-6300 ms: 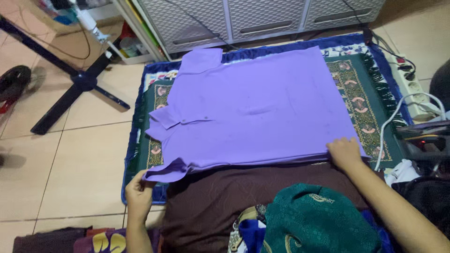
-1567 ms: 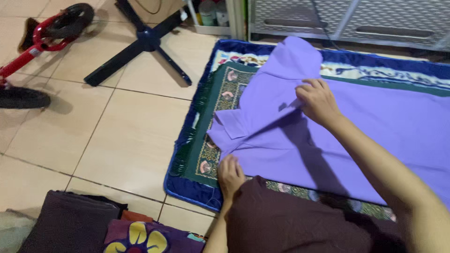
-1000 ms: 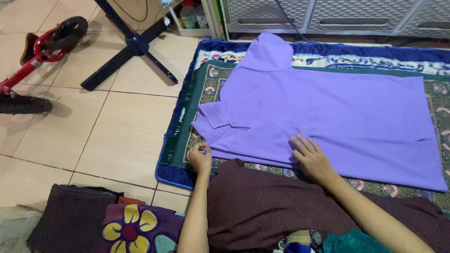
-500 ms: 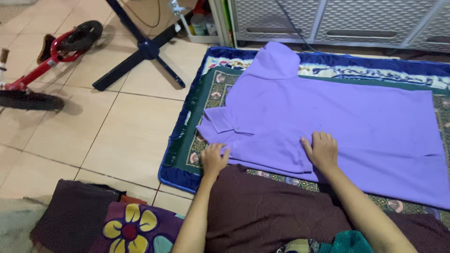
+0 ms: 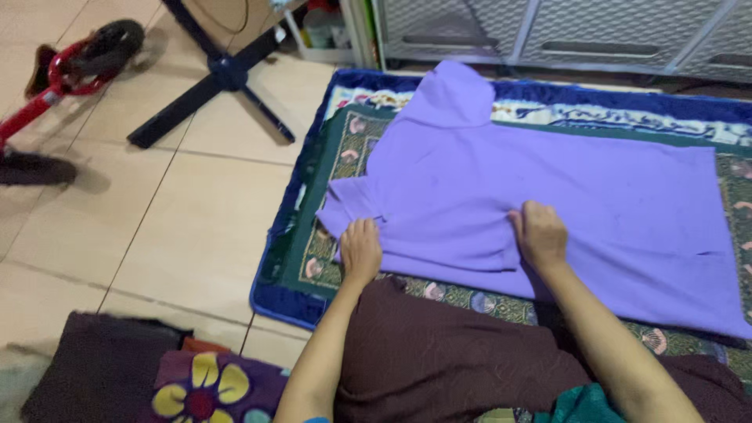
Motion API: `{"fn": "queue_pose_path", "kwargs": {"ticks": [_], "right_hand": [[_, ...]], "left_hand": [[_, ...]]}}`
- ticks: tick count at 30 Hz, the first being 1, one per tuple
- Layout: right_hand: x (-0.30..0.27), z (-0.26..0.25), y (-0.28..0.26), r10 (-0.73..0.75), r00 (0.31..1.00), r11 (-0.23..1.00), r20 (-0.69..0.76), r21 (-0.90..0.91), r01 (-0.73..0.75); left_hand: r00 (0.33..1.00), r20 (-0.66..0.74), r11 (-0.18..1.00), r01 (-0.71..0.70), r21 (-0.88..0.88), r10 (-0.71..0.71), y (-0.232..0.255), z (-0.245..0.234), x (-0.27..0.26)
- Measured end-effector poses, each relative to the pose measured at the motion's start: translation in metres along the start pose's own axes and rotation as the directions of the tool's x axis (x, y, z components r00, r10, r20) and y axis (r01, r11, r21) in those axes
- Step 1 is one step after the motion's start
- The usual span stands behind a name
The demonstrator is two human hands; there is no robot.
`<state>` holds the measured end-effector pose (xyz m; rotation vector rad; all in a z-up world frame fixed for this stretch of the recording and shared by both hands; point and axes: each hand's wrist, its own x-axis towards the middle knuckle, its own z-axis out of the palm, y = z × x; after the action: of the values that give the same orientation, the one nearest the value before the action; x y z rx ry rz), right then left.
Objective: The person irons a purple polo shirt on a mat on the floor, sprays it with liquid, folds the shirt into a rectangle, and then begins to spread out a green patterned garment.
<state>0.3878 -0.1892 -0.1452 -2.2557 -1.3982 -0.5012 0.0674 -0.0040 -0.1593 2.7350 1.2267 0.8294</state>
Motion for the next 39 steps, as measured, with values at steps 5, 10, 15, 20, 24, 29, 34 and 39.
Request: {"fn": "queue_pose_path", "kwargs": {"ticks": [5,10,15,20,24,29,34,39], "right_hand": [[-0.002,-0.005,0.028,-0.024,0.975,0.992,0.219,0.127,-0.005],[-0.007,-0.023,0.135,0.205,0.743,0.974,0.637,-0.208,-0.091],[-0.060,-0.038,0.277,0.365,0.692,0.917,0.623,-0.367,-0.153],[-0.122,-0.032,0.323,0.342,0.867,0.915,0.362,-0.336,-0.221],[-0.121,-0.033,0.323,0.326,0.916,0.927,0.234,-0.271,-0.260],[-0.103,-0.058,0.304,0.387,0.910,0.907,0.147,-0.236,-0.348],[-0.102,-0.064,0.293,0.357,0.933,0.894,0.045,-0.307,-0.327],[-0.101,-0.052,0.288,0.426,0.901,0.875,0.084,-0.291,-0.387]], "left_hand": [[0.996,0.078,0.999,0.044,0.016,-0.045,-0.010,0.018,-0.004],[0.984,0.180,1.000,0.015,-0.007,-0.013,-0.016,0.019,0.016],[0.783,0.589,0.978,0.118,0.175,-0.200,0.038,0.022,0.072],[0.914,0.395,0.964,-0.019,0.267,-0.092,0.094,0.044,0.091],[0.887,0.429,0.985,0.159,0.064,-0.171,0.116,0.100,0.091],[0.928,0.342,0.988,0.142,0.053,-0.152,0.141,0.125,0.068],[0.982,0.136,0.991,0.134,0.004,-0.133,0.157,0.106,0.078],[0.987,0.064,0.989,0.149,0.000,-0.149,0.165,0.098,0.077]]}}
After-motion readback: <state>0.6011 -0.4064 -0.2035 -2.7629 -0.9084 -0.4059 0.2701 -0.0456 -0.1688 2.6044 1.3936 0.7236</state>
